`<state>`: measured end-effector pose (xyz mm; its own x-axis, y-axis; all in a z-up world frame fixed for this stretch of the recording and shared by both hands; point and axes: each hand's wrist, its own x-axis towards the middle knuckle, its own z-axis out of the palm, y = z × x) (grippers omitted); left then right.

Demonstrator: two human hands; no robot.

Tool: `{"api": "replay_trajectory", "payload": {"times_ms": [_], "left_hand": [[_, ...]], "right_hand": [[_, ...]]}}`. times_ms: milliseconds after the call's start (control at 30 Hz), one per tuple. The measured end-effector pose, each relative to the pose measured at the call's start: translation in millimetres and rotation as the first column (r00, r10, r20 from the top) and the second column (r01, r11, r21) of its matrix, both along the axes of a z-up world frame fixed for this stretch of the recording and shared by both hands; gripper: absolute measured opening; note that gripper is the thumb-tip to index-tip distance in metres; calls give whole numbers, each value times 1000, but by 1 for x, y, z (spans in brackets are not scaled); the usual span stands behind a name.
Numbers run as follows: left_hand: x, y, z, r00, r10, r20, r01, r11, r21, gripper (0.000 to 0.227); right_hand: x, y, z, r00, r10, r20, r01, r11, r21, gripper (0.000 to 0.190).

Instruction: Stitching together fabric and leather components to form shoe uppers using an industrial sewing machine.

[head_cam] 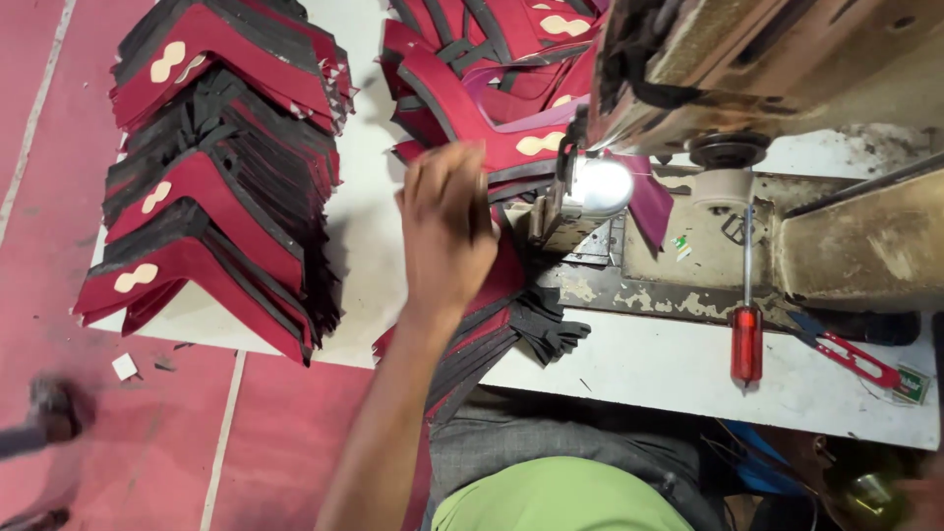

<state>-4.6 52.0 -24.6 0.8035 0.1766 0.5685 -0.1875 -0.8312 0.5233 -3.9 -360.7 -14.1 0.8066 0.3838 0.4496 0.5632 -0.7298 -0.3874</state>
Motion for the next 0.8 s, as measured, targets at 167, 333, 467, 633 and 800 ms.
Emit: {"api": "replay_trajectory", "payload": {"times_ms": [167,333,467,633,800], "left_hand": [[-82,-10,-14,993,55,-106,-41,991,128,23],[-111,-17,-33,948,147,-284,-73,965,254,47],[-106,-13,-27,950,122,-286,-71,981,183,47],[-104,-14,-44,952,40,-303,-2,992,123,24],[-127,-46,35,878,-420,-229,302,858,-415,27]], "right_hand": [[-35,132,16,998,42,39,-42,999,-20,24],[-57,181,19,961,236,-146,-229,971,62,33],[-62,180,19,954,254,-159,-245,967,71,33],[-60,172,18,914,202,-351,-153,975,162,27],[-50,162,-2,718,190,-670,28,953,301,37]]}}
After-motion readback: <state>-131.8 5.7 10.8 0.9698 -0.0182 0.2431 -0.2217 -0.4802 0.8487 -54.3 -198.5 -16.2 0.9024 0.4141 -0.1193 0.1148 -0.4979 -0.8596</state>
